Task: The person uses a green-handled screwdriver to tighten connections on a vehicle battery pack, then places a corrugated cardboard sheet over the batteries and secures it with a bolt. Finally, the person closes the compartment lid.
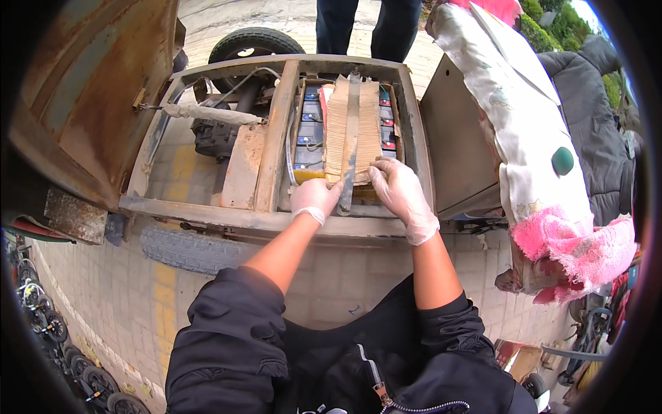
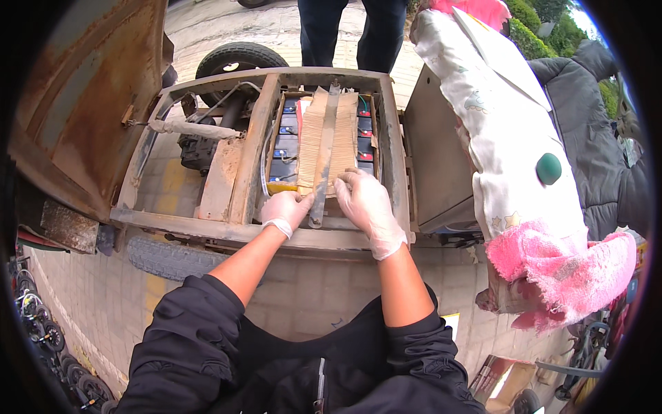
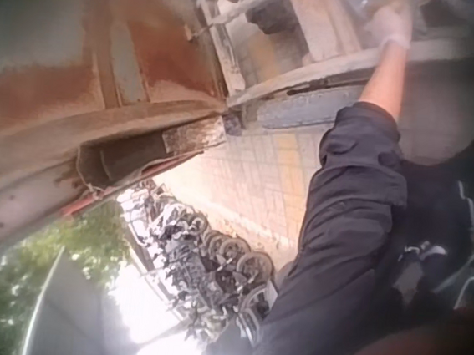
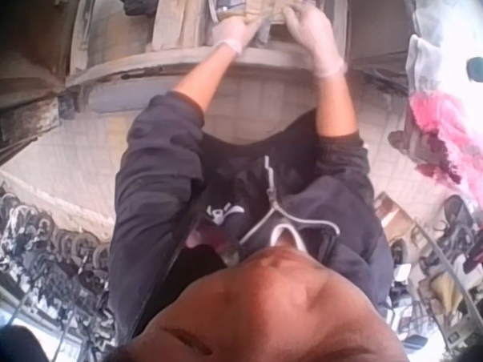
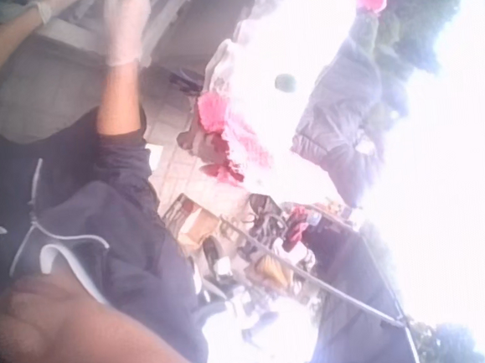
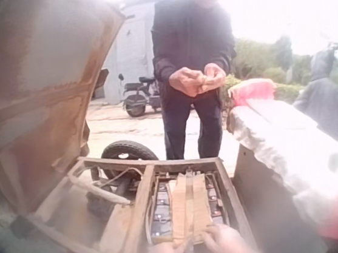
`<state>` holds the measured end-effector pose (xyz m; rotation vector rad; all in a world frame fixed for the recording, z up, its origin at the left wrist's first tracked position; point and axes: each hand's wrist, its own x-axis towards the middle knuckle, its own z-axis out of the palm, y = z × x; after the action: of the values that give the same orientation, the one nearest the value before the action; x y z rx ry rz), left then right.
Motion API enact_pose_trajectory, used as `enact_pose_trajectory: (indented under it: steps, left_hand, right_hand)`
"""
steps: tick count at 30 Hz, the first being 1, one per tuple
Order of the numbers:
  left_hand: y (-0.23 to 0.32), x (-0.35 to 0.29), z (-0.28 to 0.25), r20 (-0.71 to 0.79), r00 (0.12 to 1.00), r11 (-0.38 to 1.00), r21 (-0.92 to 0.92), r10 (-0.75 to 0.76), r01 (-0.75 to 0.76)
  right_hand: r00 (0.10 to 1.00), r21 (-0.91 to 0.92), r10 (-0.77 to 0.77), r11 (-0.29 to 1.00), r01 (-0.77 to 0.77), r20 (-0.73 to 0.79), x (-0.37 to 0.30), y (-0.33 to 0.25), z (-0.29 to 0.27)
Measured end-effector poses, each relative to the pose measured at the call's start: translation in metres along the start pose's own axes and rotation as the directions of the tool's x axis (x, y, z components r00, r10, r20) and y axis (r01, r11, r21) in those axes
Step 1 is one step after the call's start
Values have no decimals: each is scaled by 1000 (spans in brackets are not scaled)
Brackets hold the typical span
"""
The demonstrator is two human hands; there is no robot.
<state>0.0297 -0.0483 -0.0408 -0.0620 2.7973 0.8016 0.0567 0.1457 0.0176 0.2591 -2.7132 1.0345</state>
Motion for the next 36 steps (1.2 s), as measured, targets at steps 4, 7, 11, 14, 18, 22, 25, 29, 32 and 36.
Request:
enact_pose_trajectory:
  steps: [4, 7, 11, 14, 18, 22, 25, 29, 32, 36]
  left_hand:
    - [1, -2, -3, -7, 1000, 1000, 9, -9, 9]
    - [-1, 1, -3, -1, 1000, 999, -29, -22, 22]
    - [-5, 1, 2, -3, 1000, 996, -89, 13, -14]
    - [-4, 0, 2, 11, 1000, 995, -94, 27, -26]
    - [-4, 3, -4, -36, 999, 996, -83, 27, -30]
    - [-5, 4, 3, -30, 1000, 994, -109, 8, -12]
    - [-9, -1, 10, -146, 986, 997, -18, 77, -81]
    - [2, -3, -1, -275, 955, 990, -48, 112, -130]
    - [42, -30, -15, -260, 965, 989, -136, 25, -62]
    - [131, -130, -31, -123, 950, 916, -254, 287, -310]
  right_hand:
    - [978, -234, -156, 965, 122, -137, 89, 5, 49]
    - [913, -333, -344, 906, 261, -222, 133, 14, 92]
    - [905, -360, -375, 888, 288, -202, 136, 31, 132]
    - [934, -327, -335, 903, 279, -127, 129, 38, 138]
    - [908, -261, -370, 912, 315, -197, 125, 24, 129]
    - [886, -15, -282, 955, 298, -369, 94, -3, 106]
    - [972, 373, -46, 919, 132, -230, 49, -24, 78]
    - [864, 802, 456, 423, -421, 214, -18, -46, 29]
    - [692, 883, 627, 14, -470, 358, -76, -59, -3]
    - [-8, 608, 610, -792, -55, 793, -115, -98, -48]
